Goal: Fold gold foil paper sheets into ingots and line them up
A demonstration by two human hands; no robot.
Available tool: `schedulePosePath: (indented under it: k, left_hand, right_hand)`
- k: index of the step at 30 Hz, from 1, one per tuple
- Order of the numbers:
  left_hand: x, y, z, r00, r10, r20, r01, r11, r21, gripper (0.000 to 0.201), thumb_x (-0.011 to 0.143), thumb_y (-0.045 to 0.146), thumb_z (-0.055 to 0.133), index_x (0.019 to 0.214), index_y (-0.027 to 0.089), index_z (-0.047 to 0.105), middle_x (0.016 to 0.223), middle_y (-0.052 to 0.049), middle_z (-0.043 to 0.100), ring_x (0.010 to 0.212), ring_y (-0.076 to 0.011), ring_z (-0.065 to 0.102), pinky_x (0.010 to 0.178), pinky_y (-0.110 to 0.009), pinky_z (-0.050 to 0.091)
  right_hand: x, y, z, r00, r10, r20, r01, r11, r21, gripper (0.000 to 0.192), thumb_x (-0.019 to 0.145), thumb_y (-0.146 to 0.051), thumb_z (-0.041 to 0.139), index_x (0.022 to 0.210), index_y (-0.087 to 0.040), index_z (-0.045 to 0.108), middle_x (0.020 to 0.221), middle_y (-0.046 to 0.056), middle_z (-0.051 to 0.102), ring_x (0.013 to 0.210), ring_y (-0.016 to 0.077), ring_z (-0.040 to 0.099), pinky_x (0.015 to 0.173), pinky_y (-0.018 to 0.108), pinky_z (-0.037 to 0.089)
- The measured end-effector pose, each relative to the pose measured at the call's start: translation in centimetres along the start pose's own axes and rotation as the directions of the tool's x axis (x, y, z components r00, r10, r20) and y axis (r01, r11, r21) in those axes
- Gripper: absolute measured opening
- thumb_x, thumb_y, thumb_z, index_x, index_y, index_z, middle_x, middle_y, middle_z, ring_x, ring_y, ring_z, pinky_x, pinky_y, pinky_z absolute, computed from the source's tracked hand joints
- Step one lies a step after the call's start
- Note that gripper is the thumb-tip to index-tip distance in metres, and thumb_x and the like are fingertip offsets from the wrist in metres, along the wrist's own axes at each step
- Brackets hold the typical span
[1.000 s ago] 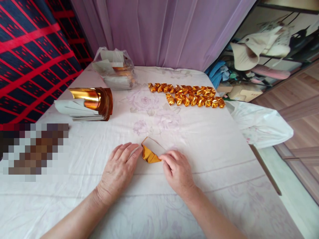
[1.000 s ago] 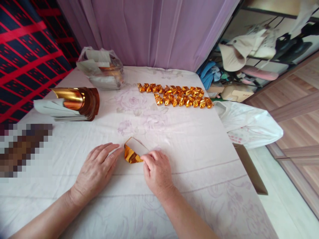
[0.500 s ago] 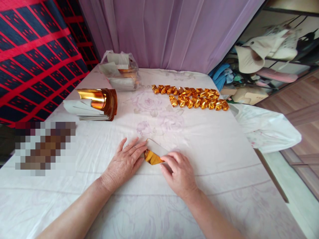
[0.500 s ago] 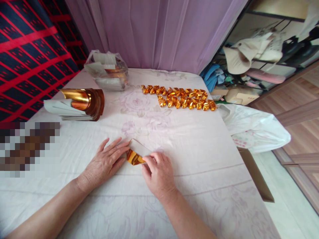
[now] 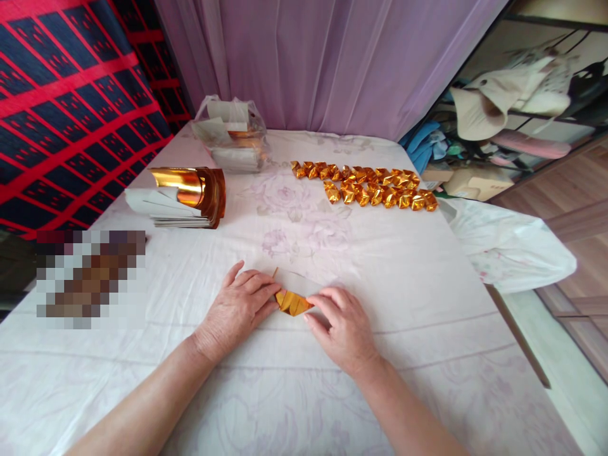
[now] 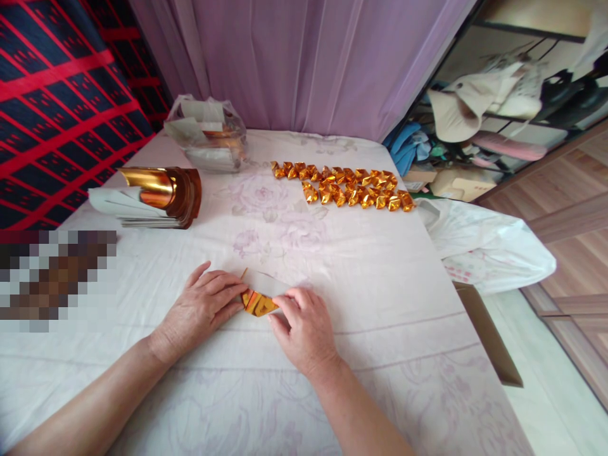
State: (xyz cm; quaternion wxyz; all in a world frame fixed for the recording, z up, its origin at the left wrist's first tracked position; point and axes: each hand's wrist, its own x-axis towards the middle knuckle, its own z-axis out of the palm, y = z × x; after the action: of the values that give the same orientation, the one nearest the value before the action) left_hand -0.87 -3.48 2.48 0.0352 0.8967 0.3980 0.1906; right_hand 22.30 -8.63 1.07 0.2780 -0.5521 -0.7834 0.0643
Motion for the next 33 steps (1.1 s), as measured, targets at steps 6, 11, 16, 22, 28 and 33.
schedulePosePath:
  k: [6, 11, 16, 22, 28, 33]
  left_hand:
    - [-0.01, -0.1, 0.27, 1.0, 0.016, -0.014, -0.016, 1.0, 0.023, 0.026, 0.097, 0.039, 0.053, 0.108, 0.022, 0.07, 0.102, -0.005, 0.071, 0.094, -0.0215, 0.063, 0.108, -0.054, 0.034]
    - [0.07, 0.01, 0.32, 0.999, 0.021, -0.026, -0.02, 0.999, 0.031, 0.026, 0.098, 0.038, 0.051, 0.105, 0.022, 0.07, 0.1, -0.004, 0.071, 0.093, -0.0212, 0.063, 0.107, -0.054, 0.036]
    - [0.07, 0.06, 0.28, 0.999, 0.029, -0.044, -0.028, 0.999, 0.03, 0.025, 0.099, 0.037, 0.051, 0.103, 0.022, 0.07, 0.097, -0.003, 0.07, 0.092, -0.021, 0.063, 0.106, -0.053, 0.037]
    - [-0.22, -0.17, 0.4, 0.998, 0.064, -0.026, -0.064, 0.998, -0.023, 0.026, 0.094, 0.039, 0.058, 0.11, 0.022, 0.068, 0.1, -0.004, 0.069, 0.094, -0.0213, 0.063, 0.105, -0.052, 0.04]
    - [-0.14, 0.01, 0.43, 0.995, 0.086, -0.054, -0.087, 0.996, -0.024, 0.017, 0.096, 0.027, 0.056, 0.106, 0.025, 0.07, 0.096, -0.002, 0.068, 0.09, -0.0192, 0.062, 0.104, -0.051, 0.041]
    - [0.03, 0.25, 0.27, 0.987, 0.143, -0.072, -0.143, 0.99, 0.005, 0.017, 0.096, 0.024, 0.055, 0.105, 0.023, 0.07, 0.095, -0.003, 0.069, 0.09, -0.0193, 0.061, 0.1, -0.047, 0.044]
  right_hand:
    - [-0.03, -0.43, -0.12, 0.998, -0.019, 0.057, 0.02, 0.999, -0.027, 0.025, 0.085, -0.029, 0.067, 0.109, -0.02, 0.066, 0.104, 0.008, 0.066, 0.095, 0.0242, 0.058, 0.083, 0.04, 0.046]
    - [0.17, -0.56, -0.05, 0.997, -0.025, 0.066, 0.028, 0.998, -0.047, 0.025, 0.088, -0.029, 0.064, 0.111, -0.02, 0.066, 0.105, 0.008, 0.066, 0.095, 0.024, 0.058, 0.082, 0.039, 0.045]
    - [0.38, -0.38, 0.07, 0.997, -0.059, 0.05, 0.063, 0.995, -0.077, 0.021, 0.092, -0.024, 0.059, 0.112, -0.021, 0.067, 0.101, 0.006, 0.066, 0.09, 0.0219, 0.056, 0.08, 0.038, 0.043]
    - [0.31, -0.28, 0.08, 0.996, -0.068, 0.049, 0.072, 0.995, -0.076, 0.022, 0.094, -0.023, 0.055, 0.112, -0.021, 0.067, 0.101, 0.007, 0.065, 0.09, 0.0218, 0.056, 0.08, 0.037, 0.043]
    - [0.23, -0.33, 0.09, 0.996, -0.067, 0.057, 0.072, 0.993, -0.088, 0.026, 0.093, -0.021, 0.056, 0.117, -0.021, 0.066, 0.103, 0.008, 0.063, 0.091, 0.0225, 0.054, 0.081, 0.038, 0.043]
    - [0.26, -0.39, 0.0, 0.992, -0.08, 0.099, 0.089, 0.991, -0.096, 0.034, 0.089, -0.017, 0.059, 0.122, -0.026, 0.065, 0.102, 0.007, 0.061, 0.089, 0.0223, 0.053, 0.079, 0.038, 0.043]
